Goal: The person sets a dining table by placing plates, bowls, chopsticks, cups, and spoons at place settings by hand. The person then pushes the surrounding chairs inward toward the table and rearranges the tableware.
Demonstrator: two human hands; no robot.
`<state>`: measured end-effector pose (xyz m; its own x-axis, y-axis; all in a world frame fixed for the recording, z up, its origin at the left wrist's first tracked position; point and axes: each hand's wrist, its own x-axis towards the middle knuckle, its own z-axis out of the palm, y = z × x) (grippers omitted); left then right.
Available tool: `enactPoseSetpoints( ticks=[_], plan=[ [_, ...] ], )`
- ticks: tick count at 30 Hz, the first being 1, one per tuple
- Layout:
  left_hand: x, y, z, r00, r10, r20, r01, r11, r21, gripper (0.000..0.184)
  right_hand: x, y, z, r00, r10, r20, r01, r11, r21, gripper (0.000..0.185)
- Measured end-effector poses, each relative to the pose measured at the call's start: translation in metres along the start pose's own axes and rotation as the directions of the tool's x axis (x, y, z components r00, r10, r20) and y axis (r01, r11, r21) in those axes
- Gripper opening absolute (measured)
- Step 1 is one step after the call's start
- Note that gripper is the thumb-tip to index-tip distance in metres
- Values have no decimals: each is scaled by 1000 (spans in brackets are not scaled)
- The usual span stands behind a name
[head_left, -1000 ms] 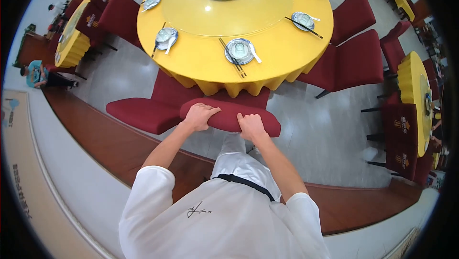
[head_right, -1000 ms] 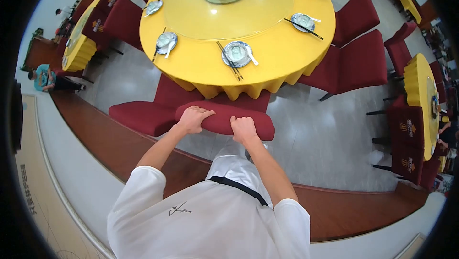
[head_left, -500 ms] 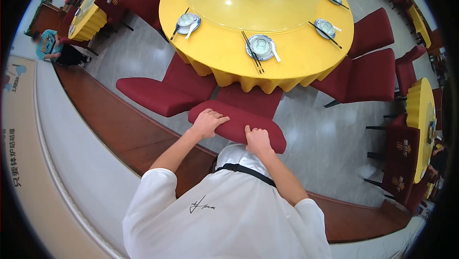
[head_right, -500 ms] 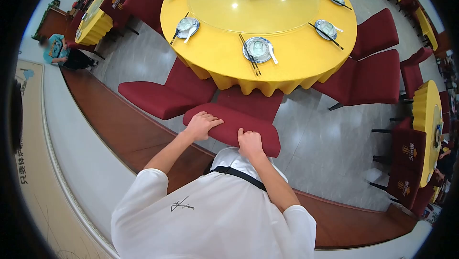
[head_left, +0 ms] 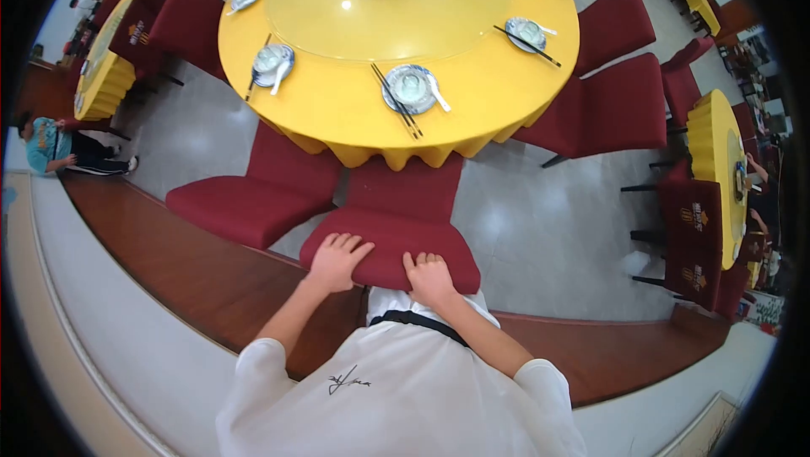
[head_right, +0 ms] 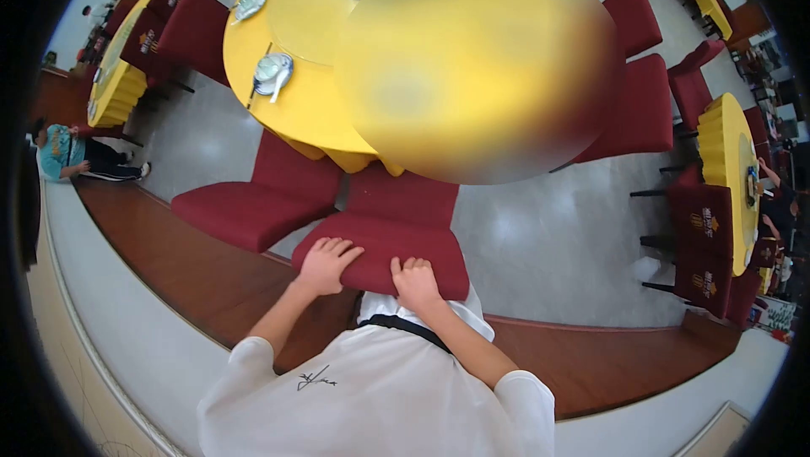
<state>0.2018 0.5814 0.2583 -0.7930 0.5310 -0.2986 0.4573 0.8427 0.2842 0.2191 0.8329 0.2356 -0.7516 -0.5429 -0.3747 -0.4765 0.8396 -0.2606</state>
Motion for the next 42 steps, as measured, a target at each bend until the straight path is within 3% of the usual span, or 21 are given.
enactPoseSetpoints(
  ticks=[2,3,6,7,10,14,15,19,21,27,36,42],
  plan=[
    [2,-2,1,999,32,-2,-32,999,-19,78,-5,2,-7,998,-14,-54,15,1000,10,77],
    [2,-1,4,999,38,-7,-38,999,-28,79,-7,3,-10,1000,19,-4,-18,998,59,82],
    [5,-1,1,999,15,40,-17,999,28,81,-21,22,-1,983,-84,-160,103,988,113,89],
    [5,8,-1,997,-3,72,-1,999,54,83,-23,30,-2,989,-111,-93,125,979,158,92],
    [11,55,-5,993,-76,91,61,985,161,89,-39,59,0,971,-199,-134,222,955,195,92],
    [46,153,25,992,-115,49,107,984,145,91,-79,117,1,963,-234,-135,259,942,212,88],
    [57,173,29,989,-143,36,137,982,132,91,-92,136,8,952,-211,-223,265,931,252,77],
    [86,219,35,973,-221,66,205,960,190,91,-141,220,23,984,-172,44,143,914,379,53],
    [90,221,35,965,-247,86,234,962,141,88,-163,262,24,980,-171,104,126,931,343,43],
    [94,217,30,962,-257,89,245,962,122,79,-161,323,-9,995,-51,88,12,918,397,40],
    [101,213,15,930,-330,159,328,944,44,79,-83,333,-19,943,-325,63,266,856,443,34],
    [102,202,14,930,-322,177,323,946,21,82,-32,393,-42,952,-204,229,73,876,476,36]
  ],
)
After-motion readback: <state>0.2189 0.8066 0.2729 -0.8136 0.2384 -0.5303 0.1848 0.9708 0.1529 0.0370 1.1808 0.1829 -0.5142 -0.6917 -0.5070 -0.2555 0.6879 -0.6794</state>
